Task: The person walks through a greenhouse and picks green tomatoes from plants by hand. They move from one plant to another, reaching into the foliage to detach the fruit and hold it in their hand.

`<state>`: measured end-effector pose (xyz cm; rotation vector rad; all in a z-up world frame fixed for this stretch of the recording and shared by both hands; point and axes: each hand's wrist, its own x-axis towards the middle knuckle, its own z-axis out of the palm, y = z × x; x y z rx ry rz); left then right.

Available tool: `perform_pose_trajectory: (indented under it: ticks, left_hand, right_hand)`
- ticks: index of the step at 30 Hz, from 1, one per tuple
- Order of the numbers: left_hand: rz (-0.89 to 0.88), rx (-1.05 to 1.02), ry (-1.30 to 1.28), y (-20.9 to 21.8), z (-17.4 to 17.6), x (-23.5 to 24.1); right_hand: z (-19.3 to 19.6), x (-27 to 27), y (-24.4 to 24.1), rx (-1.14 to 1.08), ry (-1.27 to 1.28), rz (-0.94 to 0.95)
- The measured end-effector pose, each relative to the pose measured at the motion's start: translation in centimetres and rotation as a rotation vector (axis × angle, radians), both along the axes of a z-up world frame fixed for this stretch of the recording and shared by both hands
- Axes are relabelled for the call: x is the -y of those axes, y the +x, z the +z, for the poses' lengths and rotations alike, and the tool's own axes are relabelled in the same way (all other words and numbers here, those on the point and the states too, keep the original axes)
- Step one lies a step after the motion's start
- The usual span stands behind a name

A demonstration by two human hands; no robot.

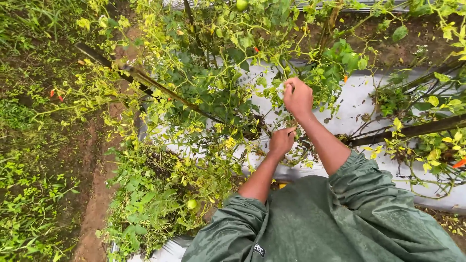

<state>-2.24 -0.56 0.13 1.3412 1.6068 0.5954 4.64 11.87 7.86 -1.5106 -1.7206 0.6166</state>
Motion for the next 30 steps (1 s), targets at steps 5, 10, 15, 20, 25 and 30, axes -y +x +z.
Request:
perform_pose_trajectory:
  ticks: [5, 10, 15, 20, 25, 30]
  left_hand:
    - [0.044, 0.036, -0.011, -0.7, 0.6, 0.6]
    - [0.068, 0.078, 0.012, -0.7, 2.8, 1.3]
    - [0.090, 0.016, -0.030, -0.4, 2.6, 0.9]
    - [0.099, 0.001, -0.044, 0.0, 3.2, 1.0]
    - [0.128, 0.025, -0.054, 0.6, 3.8, 1.0]
    - [0.164, 0.023, -0.030, 1.3, 3.3, 0.7]
  right_hand:
    - [-1.4, -0.1, 0.3, -0.059, 0.086, 0.055]
    - [1.3, 4.2, 1.0, -0.203, 0.040, 0.057]
    - [-1.5, 6.4, 4.6, -0.161, -0.039, 0.013]
    - [-2.6, 9.6, 8.4, -0.223, -0.110, -0.088]
    - [-1.6, 13.3, 11.5, -0.224, -0.153, -0.229]
    - [-1.4, 15.8, 14.2, -0.295, -0.212, -0.323]
